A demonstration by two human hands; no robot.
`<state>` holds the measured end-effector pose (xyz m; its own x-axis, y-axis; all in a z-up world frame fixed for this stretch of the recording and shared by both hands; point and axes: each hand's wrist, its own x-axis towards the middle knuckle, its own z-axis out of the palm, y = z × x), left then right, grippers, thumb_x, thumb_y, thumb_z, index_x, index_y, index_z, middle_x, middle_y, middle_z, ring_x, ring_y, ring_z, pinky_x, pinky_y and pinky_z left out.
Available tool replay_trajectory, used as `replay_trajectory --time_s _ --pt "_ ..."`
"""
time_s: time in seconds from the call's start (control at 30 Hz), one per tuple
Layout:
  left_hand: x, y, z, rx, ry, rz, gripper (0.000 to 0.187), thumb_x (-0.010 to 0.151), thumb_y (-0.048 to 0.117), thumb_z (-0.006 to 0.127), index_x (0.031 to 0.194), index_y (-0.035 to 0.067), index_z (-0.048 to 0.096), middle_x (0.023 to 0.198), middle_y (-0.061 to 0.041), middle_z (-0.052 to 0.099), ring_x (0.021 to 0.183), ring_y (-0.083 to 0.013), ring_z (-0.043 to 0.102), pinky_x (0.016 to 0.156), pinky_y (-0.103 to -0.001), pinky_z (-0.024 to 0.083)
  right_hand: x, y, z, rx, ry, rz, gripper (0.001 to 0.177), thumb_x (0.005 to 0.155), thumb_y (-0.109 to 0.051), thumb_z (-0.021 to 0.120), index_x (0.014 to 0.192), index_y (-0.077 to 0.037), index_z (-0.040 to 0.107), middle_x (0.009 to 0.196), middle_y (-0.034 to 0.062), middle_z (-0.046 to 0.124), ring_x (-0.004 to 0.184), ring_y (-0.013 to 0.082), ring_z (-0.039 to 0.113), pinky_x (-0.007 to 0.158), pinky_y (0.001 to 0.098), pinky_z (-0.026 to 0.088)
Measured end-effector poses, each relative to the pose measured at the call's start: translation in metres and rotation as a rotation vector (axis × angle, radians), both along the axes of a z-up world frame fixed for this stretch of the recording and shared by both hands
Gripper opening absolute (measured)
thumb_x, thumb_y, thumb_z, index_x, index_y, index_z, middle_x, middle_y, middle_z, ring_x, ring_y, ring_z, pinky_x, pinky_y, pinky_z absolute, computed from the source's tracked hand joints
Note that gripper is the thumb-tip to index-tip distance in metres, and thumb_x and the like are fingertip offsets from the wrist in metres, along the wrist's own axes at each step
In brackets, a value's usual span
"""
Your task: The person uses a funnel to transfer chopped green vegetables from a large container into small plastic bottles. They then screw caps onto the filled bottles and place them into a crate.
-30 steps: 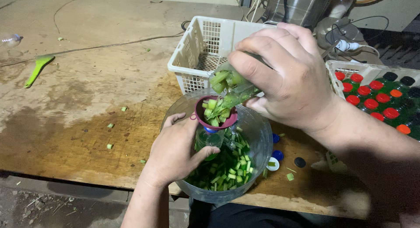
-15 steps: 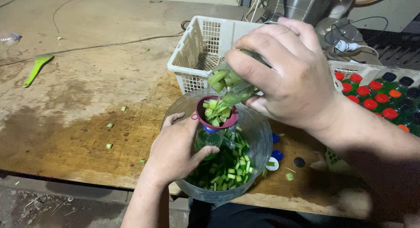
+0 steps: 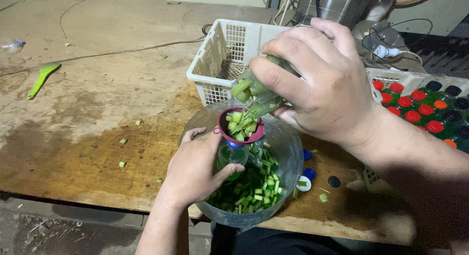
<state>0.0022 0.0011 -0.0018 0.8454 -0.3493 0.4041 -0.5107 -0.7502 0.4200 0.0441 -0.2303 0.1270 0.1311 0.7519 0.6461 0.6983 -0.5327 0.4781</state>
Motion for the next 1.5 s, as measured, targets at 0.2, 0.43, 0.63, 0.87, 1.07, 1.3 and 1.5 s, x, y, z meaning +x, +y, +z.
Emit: replay_trajectory --time_s 0.2,0.43,0.63,0.87,1.07,1.3,1.5 --pt "-0.001 -0.001 0.001 0.011 0.036 0.018 0.070 0.077 0.042 0.084 0.126 0.003 0.053 0.092 -0.018 0.073 0.094 -0.0384 0.069 0.107 -0.052 0.038 0.003 -0.003 -0.008 0.025 0.045 0.008 0.065 0.065 -0.022 0.090 0.123 -0.013 0.063 0.120 0.0060 0.064 0.118 0.0301 0.062 0.104 0.0519 0.044" --pt "-0.002 0.000 0.002 -0.051 0.015 -0.005 0.071 0.074 0.039 0.085 0.130 0.005 0.055 0.100 -0.017 0.074 0.099 -0.0360 0.069 0.107 -0.050 0.037 0.015 -0.009 -0.045 0.343 0.533 0.028 0.073 0.079 -0.031 0.092 0.132 -0.011 0.046 0.116 0.0068 0.065 0.115 0.0241 0.065 0.101 0.0448 0.051" --pt "-0.003 0.002 -0.002 -0.110 -0.030 -0.008 0.075 0.074 0.037 0.087 0.133 0.005 0.054 0.106 -0.017 0.074 0.103 -0.0354 0.069 0.107 -0.049 0.037 0.012 -0.017 -0.098 0.642 0.909 0.148 0.075 0.078 -0.015 0.087 0.135 -0.003 0.039 0.124 0.0153 0.060 0.125 0.0254 0.062 0.113 0.0398 0.050" --pt "-0.002 0.003 -0.004 -0.127 -0.050 -0.005 0.073 0.074 0.035 0.087 0.132 0.006 0.055 0.111 -0.017 0.074 0.107 -0.0346 0.068 0.107 -0.047 0.038 0.014 -0.010 -0.135 0.674 1.054 0.114 0.081 0.073 -0.014 0.084 0.139 -0.002 0.040 0.127 0.0155 0.060 0.124 0.0266 0.062 0.110 0.0399 0.050" --pt "-0.002 0.001 -0.003 -0.131 -0.032 0.020 0.077 0.071 0.034 0.088 0.134 0.007 0.053 0.113 -0.015 0.074 0.108 -0.0393 0.064 0.104 -0.048 0.039 0.010 -0.008 -0.133 0.516 1.007 -0.066 0.088 0.065 -0.030 0.093 0.133 -0.003 0.043 0.122 0.0195 0.066 0.117 0.0332 0.066 0.099 0.0424 0.051" --pt "-0.003 -0.001 -0.001 -0.138 0.005 0.040 0.079 0.071 0.034 0.088 0.137 0.010 0.051 0.116 -0.014 0.074 0.109 -0.0399 0.064 0.105 -0.048 0.039 0.007 -0.004 -0.130 0.505 1.034 -0.116 0.086 0.065 -0.035 0.093 0.130 -0.003 0.046 0.123 0.0215 0.067 0.118 0.0356 0.067 0.099 0.0437 0.052" --pt "-0.003 -0.002 -0.001 -0.135 -0.015 0.059 0.081 0.070 0.034 0.089 0.138 0.009 0.051 0.117 -0.014 0.073 0.110 -0.0408 0.062 0.104 -0.048 0.039 0.007 -0.004 -0.130 0.491 0.997 -0.170 0.089 0.064 -0.036 0.094 0.130 -0.001 0.046 0.126 0.0237 0.065 0.120 0.0381 0.065 0.099 0.0456 0.050"
